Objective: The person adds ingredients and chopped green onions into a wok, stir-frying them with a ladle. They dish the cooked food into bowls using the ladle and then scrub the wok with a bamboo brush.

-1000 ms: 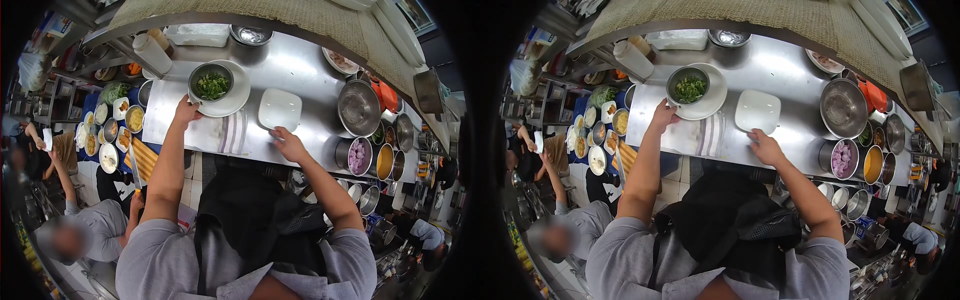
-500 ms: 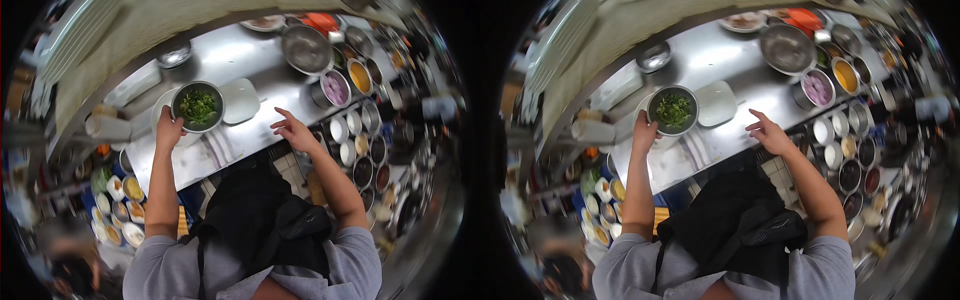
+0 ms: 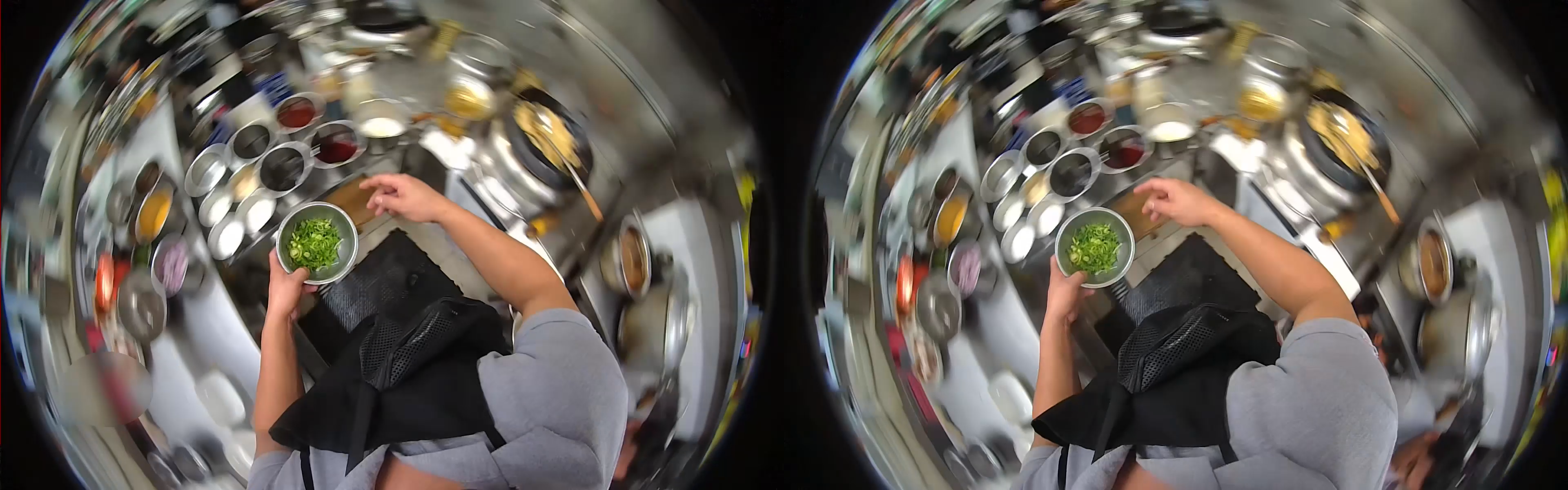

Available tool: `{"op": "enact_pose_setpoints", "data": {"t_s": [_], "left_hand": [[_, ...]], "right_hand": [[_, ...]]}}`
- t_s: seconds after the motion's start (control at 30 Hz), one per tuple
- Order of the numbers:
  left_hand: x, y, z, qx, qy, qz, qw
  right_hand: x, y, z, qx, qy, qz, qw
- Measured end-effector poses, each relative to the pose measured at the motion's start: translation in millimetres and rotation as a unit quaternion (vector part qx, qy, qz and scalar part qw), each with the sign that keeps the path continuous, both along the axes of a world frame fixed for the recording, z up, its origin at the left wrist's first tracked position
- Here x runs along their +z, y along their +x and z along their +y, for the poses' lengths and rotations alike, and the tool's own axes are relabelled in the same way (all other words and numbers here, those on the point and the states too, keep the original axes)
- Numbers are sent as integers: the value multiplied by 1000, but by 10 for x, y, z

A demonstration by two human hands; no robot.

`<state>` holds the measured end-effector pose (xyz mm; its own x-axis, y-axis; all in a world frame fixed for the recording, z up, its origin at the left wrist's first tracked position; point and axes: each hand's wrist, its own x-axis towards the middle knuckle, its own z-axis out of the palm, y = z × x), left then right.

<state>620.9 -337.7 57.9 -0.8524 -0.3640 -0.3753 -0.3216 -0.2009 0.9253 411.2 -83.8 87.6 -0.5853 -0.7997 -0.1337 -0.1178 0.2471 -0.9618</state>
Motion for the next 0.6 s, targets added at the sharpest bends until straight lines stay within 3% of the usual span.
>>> {"op": "enact_pose_setpoints", "data": {"t_s": [0.03,0.13,0.2,0.23,0.27,0.3,0.4,0.47,0.5,0.53,0.57,0.6], "left_hand": [[114,-413,130,-57,48,-28,997],[125,-1273,862,-185,96,1,978],[87,-1903,1444,-245,128,15,961],[313,-2156,1799,-266,98,23,959],[380,-2440,2137,-263,112,33,958],[402,-2742,2429,-272,95,48,956],[566,-3564,3376,-292,80,120,945],[539,-4146,3922,-307,-5,201,930],[570,-4372,4219,-282,-131,268,912],[277,-4773,4429,-201,-409,400,795],[627,-4778,4688,-242,-394,319,827],[714,-4907,4924,-237,-424,290,824]], "right_hand": [[118,-253,277,-45,-25,-18,999],[223,-564,1681,-285,-19,111,952],[379,-618,2706,-440,72,242,862],[460,-613,3161,-491,208,277,800],[407,-714,3679,-501,341,350,715],[308,-797,4070,-514,411,345,669],[14,-953,4838,-423,618,228,622],[-51,-1010,5052,-385,631,132,660],[-211,-1064,5238,-452,580,119,667],[-530,-1087,5501,-515,447,30,731],[-852,-1064,5697,-559,299,-60,771],[-1027,-961,5710,-584,148,-164,781]]}}
